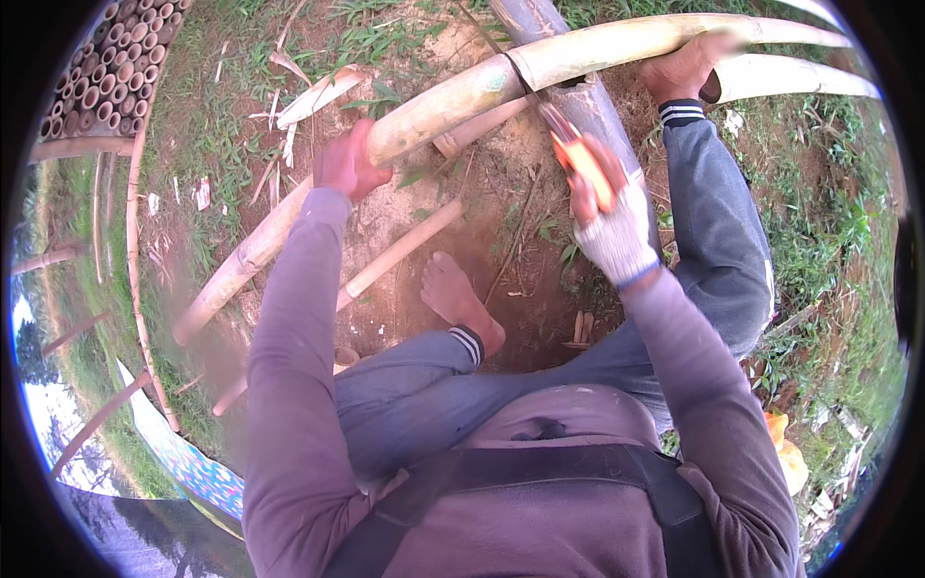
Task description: The person uses a hand saw to cut long bamboo poles into shorter sections. They position each pole on a support, saw through it, and place the cut pieces aside. The work continues repeatedly with multiple bamboo poles.
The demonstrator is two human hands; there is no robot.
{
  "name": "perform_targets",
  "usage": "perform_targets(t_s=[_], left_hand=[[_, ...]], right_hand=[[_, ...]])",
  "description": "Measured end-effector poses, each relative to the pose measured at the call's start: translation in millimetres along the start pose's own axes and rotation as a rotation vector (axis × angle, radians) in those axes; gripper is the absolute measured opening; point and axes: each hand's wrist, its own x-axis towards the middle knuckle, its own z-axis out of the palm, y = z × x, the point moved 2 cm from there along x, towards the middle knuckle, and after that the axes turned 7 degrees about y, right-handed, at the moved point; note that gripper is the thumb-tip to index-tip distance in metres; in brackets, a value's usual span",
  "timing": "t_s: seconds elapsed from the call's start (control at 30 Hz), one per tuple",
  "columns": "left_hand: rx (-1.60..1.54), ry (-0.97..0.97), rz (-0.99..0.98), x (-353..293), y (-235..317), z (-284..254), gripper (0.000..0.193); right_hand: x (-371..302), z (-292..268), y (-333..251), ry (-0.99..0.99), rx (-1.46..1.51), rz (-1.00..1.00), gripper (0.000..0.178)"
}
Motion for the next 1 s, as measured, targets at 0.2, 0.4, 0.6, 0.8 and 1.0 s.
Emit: perform_targets(t_s=[0.2,0.4,0.6,0.8,1.0], left_hand=[[0.018,0.039,0.018,-0.5,-12.5,-6.4,0.081],[0.039,-0.018,-0.07,-16.1,-20.7,-3.3,0.086],[0.027,0.048,0.026,-6.2,-10.7,-0.3,0.078],[0.077,0.069,0.032,-13.5,-27.5,1.0,0.079],[0.045,-0.008,-0.041,-10.8,-22.9,0.5,0.082]], right_hand=[[29.8,17.0,-18.9,0.009,-0.035,0.046,0.04],[-102.5,-78.2,-8.6,-0.088,0.003,0.007,0.056],[64.8,48.9,-1.5,0.045,-0.062,-0.081,0.043],[-40.9,-25.9,-9.8,-0.035,0.096,-0.024,0.056],[-63.8,-42.1,-2.8,0.007,0.015,-0.068,0.051]])
